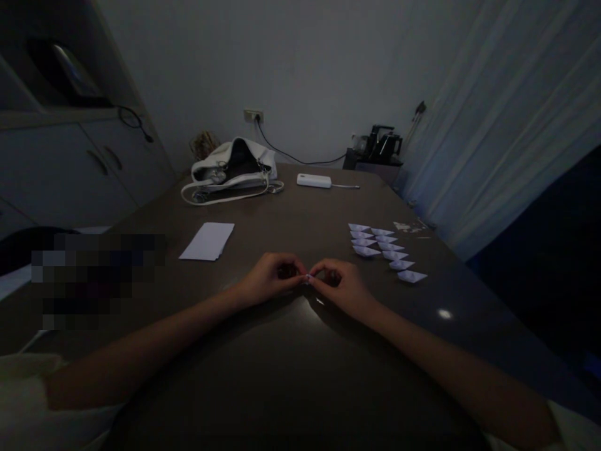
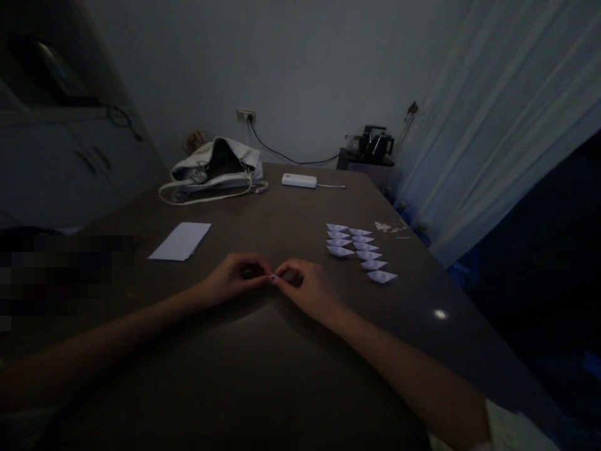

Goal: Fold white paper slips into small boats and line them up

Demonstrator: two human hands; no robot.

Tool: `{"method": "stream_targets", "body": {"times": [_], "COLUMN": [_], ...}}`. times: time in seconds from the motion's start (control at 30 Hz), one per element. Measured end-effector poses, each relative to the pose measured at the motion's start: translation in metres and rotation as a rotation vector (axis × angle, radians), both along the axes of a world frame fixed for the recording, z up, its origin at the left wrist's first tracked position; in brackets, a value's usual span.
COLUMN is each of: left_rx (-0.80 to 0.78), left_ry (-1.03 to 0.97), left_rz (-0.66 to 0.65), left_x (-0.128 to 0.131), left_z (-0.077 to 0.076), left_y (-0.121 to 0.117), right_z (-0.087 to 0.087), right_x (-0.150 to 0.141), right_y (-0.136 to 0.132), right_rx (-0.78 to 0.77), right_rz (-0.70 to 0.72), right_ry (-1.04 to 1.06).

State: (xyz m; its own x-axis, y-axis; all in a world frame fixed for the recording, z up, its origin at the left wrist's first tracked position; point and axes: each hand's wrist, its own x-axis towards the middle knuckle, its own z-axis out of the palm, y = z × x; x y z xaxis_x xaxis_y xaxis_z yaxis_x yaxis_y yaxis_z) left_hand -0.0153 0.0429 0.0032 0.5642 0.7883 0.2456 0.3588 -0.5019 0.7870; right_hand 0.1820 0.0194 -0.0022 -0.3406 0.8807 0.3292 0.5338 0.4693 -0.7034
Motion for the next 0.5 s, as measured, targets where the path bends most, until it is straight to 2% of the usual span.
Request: {"method": "stream_targets", "body": {"times": [0.1,0.5], "left_rx": [-0.019,-0.158], "left_ry": [-0.022,-0.062], "left_rz": [-0.013,-0.042], "left_x": [0.0002,0.001], "left_z": [-0.0015,-0.0038], "left_y": [-0.0001,0.0026], "right_z": [0.0014,0.0055], "right_x": [0.0013,0.0023], "right_y": [-0.0007,-0.0005], "right_rx": [0.088,0.081], "right_rz": [0.011,0.016], "right_ry": [-0.054,-0.038]}}
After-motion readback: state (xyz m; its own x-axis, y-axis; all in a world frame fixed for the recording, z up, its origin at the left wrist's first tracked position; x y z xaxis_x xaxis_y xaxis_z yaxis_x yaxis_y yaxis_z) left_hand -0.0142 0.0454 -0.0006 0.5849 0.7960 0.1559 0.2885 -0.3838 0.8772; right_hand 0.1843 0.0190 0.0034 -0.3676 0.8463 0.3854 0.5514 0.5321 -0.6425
